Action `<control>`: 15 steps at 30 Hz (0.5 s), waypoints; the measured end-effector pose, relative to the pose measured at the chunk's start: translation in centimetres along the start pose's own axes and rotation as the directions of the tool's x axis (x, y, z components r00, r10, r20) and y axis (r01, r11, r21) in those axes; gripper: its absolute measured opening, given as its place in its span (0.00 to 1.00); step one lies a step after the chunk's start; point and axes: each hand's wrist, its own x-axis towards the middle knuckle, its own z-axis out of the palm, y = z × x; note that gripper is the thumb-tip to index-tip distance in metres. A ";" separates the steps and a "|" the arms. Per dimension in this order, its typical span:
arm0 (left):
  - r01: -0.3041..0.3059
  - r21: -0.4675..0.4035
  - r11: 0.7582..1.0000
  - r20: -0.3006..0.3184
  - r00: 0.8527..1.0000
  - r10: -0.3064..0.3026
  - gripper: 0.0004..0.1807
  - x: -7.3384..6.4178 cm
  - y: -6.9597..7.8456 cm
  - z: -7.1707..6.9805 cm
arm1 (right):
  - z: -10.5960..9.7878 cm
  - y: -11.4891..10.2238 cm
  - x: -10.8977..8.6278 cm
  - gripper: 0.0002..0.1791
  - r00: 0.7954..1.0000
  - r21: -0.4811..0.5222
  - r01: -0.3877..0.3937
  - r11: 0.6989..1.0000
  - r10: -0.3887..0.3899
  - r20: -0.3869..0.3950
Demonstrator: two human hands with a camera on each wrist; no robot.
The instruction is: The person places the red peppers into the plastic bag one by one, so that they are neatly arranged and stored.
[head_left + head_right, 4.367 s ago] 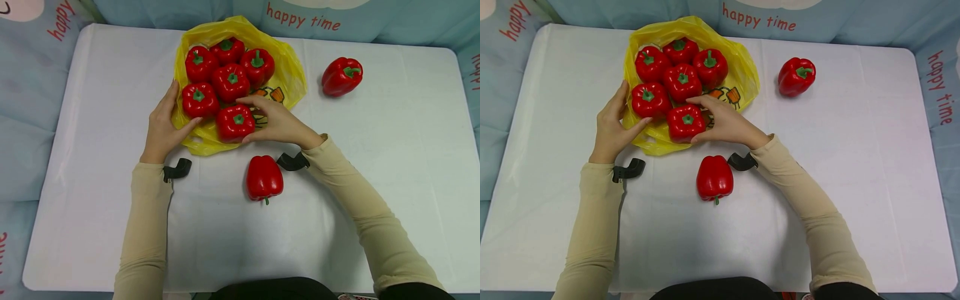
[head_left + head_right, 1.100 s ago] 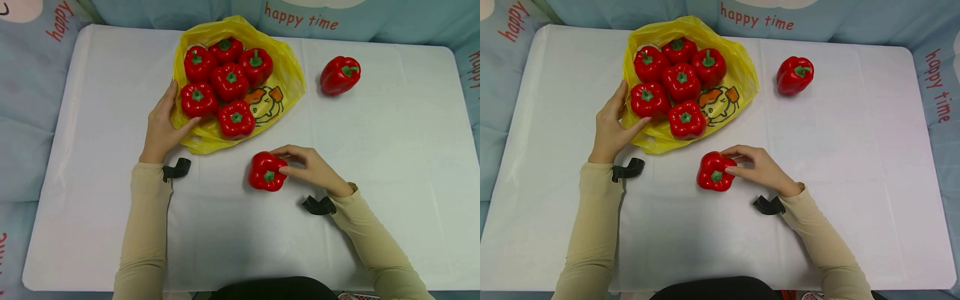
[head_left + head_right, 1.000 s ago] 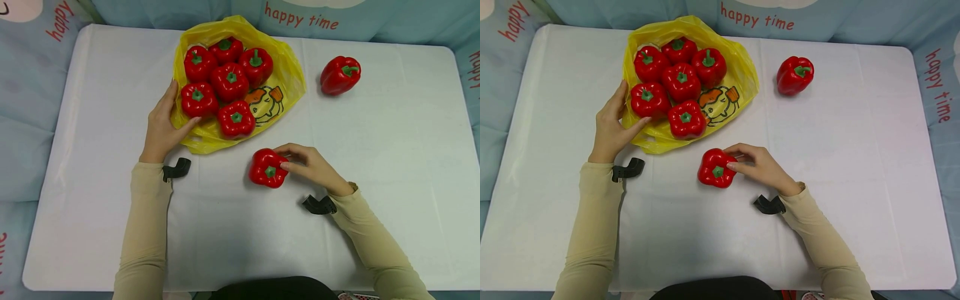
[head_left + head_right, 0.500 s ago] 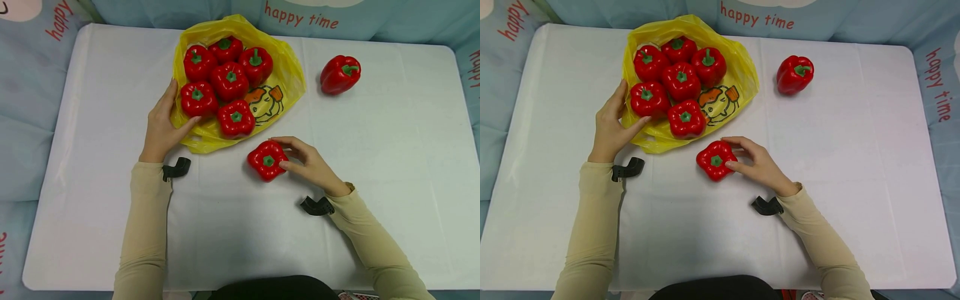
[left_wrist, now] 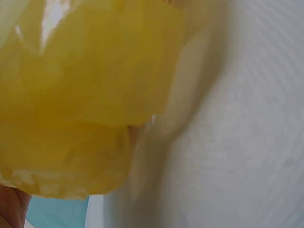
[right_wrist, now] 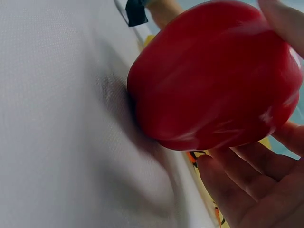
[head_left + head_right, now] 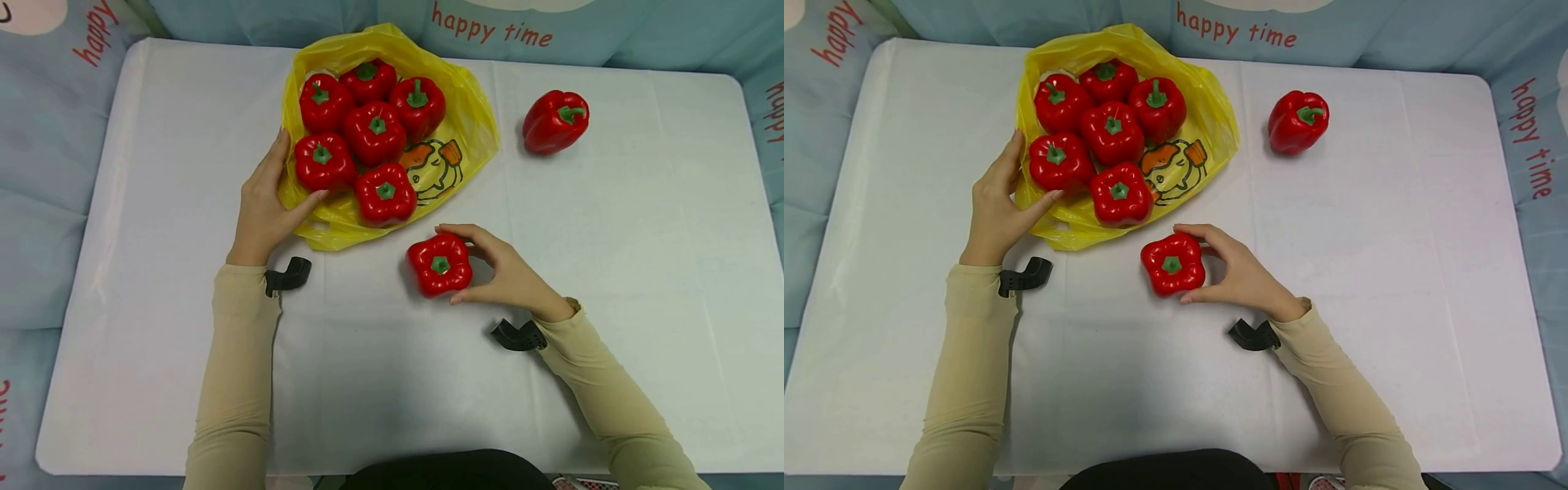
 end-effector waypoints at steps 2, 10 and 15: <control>0.001 -0.002 1.000 -0.001 1.000 -0.001 0.46 0.0 0.0 0.0 | 0.0 -0.1 0.0 0.48 1.000 -0.012 -0.011 1.000 0.011 0.004; -0.005 -0.004 1.000 -0.006 1.000 0.005 0.46 0.0 -0.1 0.0 | 0.0 -0.1 -0.1 0.48 1.000 -0.037 -0.002 0.999 0.001 -0.015; -0.013 -0.002 1.000 -0.008 1.000 0.013 0.46 0.0 -0.1 0.1 | -0.3 -0.3 -0.1 0.48 0.999 -0.040 -0.005 0.999 0.003 -0.047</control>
